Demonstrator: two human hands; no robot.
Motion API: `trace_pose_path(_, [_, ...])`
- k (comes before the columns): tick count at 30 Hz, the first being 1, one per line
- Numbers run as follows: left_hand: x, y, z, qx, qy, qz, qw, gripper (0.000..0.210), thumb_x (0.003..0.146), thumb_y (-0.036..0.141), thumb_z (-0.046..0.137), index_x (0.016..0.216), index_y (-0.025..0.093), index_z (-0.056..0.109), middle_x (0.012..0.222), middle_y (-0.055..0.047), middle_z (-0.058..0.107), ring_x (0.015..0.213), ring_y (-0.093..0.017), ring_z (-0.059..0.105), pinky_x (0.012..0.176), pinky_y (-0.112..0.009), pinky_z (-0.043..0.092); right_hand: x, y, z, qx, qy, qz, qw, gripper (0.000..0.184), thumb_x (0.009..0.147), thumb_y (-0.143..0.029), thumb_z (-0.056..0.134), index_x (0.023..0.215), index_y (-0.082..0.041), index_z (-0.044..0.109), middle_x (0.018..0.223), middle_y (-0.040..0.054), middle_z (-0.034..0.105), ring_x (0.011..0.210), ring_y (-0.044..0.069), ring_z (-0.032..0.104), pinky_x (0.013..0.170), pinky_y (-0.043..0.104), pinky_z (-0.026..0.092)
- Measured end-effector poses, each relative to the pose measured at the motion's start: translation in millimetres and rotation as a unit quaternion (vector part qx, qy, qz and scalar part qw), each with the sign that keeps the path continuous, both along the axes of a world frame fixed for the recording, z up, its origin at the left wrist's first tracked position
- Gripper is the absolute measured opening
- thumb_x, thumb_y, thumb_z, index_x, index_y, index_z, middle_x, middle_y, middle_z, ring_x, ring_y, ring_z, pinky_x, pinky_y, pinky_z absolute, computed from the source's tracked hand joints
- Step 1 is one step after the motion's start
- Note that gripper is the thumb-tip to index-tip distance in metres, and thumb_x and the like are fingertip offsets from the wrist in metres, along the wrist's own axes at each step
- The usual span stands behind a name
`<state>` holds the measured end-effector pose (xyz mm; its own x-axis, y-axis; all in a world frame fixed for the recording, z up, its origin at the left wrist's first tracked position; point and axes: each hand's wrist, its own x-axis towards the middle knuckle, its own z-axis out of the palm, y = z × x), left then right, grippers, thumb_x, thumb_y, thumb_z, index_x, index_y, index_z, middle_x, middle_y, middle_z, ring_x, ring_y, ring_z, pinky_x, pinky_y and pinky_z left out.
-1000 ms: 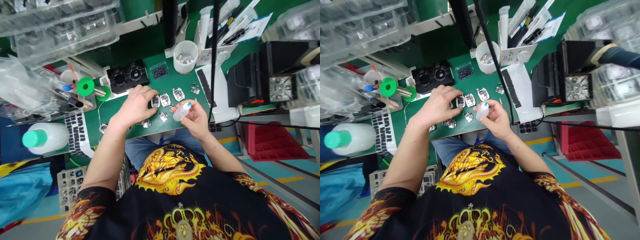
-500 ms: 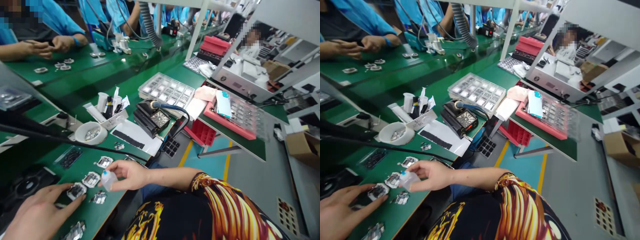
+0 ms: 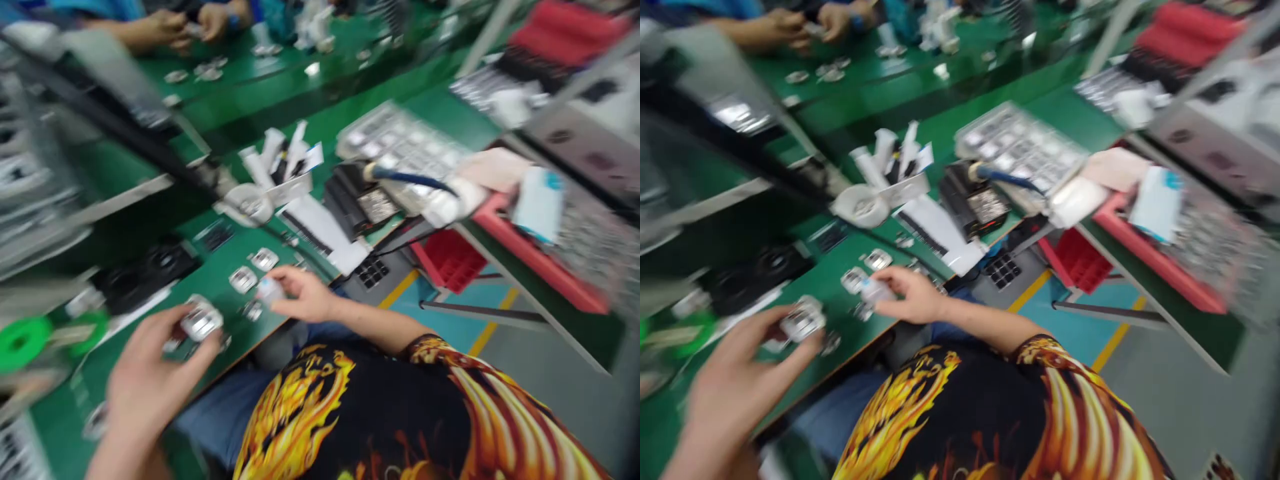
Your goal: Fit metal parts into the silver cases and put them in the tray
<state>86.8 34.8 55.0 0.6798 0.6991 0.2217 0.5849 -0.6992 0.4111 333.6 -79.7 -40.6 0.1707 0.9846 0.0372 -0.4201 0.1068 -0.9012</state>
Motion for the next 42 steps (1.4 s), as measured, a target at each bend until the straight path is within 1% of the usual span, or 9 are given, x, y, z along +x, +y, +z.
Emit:
trace_pose_path(1, [4,-15,3.9,-0.008,-0.007,0.024,1.000,0.037,0.092,0.039,0.075,0.127,0.037,0.063,0.111,-0.002,0.071,0.089,-0.027,0.071,0.083,-0.046,0.061,1,-3,3.2,0.008,-0.037,-0.010,0.999,0.054,0.085,-0.042,0.089,0.129,-0.021,0.065,0.122,0.0076,0.074,0.109,0.019,0.073,0.104,0.036,0.058])
trace_pose_path(2, [8,-26,3.9,-0.004,-0.019,0.024,1.000,0.033,0.094,0.037,0.074,0.125,0.032,0.063,0.114,-0.004,0.072,0.098,-0.028,0.072,0.090,-0.047,0.061,3,-4,5.7,0.027,-0.071,-0.018,0.997,0.049,0.089,-0.039,0.085,0.131,-0.022,0.067,0.125,0.0082,0.073,0.113,0.020,0.072,0.105,0.037,0.058])
trace_pose_path(4, [12,-40,-5.3,-0.014,0.001,0.013,1.000,0.033,0.094,0.033,0.073,0.125,0.025,0.065,0.117,-0.008,0.073,0.112,-0.030,0.070,0.101,-0.047,0.058,7,-3,9.8,0.077,-0.130,-0.036,0.988,0.047,0.092,-0.034,0.081,0.137,-0.025,0.070,0.130,0.0076,0.071,0.116,0.021,0.071,0.104,0.039,0.058])
trace_pose_path(8, [2,-50,-26.1,-0.030,0.078,0.010,0.996,0.035,0.099,0.036,0.068,0.130,0.019,0.066,0.116,-0.012,0.069,0.114,-0.031,0.064,0.105,-0.048,0.055,14,-5,23.4,0.113,-0.301,-0.036,0.946,0.050,0.092,-0.025,0.078,0.142,-0.033,0.073,0.132,0.0060,0.071,0.125,0.026,0.068,0.111,0.048,0.056])
trace_pose_path(12, [-3,-54,-26.2,-0.036,0.115,0.003,0.993,0.038,0.102,0.038,0.065,0.133,0.016,0.067,0.114,-0.013,0.067,0.112,-0.031,0.060,0.105,-0.049,0.053,15,-15,37.4,0.142,-0.424,-0.037,0.894,0.055,0.093,-0.020,0.076,0.146,-0.034,0.070,0.130,0.0065,0.073,0.118,0.026,0.072,0.104,0.048,0.061])
trace_pose_path(18, [0,-50,-24.6,-0.046,0.114,0.005,0.992,0.037,0.101,0.038,0.065,0.132,0.017,0.067,0.115,-0.013,0.067,0.112,-0.031,0.059,0.104,-0.048,0.052,14,-20,28.1,0.165,-0.537,-0.016,0.827,0.053,0.095,-0.015,0.070,0.146,-0.026,0.065,0.133,0.0111,0.075,0.120,0.029,0.072,0.104,0.050,0.061])
trace_pose_path(22, [1,-50,-25.2,-0.047,0.120,0.005,0.992,0.037,0.102,0.038,0.064,0.132,0.017,0.067,0.116,-0.013,0.066,0.114,-0.031,0.059,0.106,-0.048,0.052,15,-21,22.1,0.164,-0.583,0.009,0.796,0.047,0.098,-0.015,0.067,0.144,-0.025,0.065,0.132,0.0116,0.075,0.119,0.029,0.071,0.102,0.049,0.059])
trace_pose_path(28, [-1,-51,-25.3,-0.041,0.120,0.006,0.992,0.036,0.103,0.038,0.063,0.132,0.018,0.066,0.117,-0.013,0.065,0.115,-0.031,0.059,0.108,-0.047,0.052,17,-21,22.3,0.171,-0.611,0.019,0.773,0.041,0.100,-0.016,0.065,0.141,-0.021,0.065,0.130,0.0127,0.074,0.116,0.029,0.069,0.100,0.047,0.057])
trace_pose_path(42, [4,-51,-19.7,-0.028,0.161,0.001,0.987,0.038,0.102,0.037,0.062,0.133,0.016,0.066,0.116,-0.015,0.064,0.113,-0.034,0.057,0.103,-0.051,0.052,16,-19,19.7,0.165,-0.621,0.026,0.766,0.044,0.100,-0.016,0.066,0.144,-0.026,0.064,0.130,0.0109,0.075,0.116,0.029,0.070,0.099,0.047,0.054])
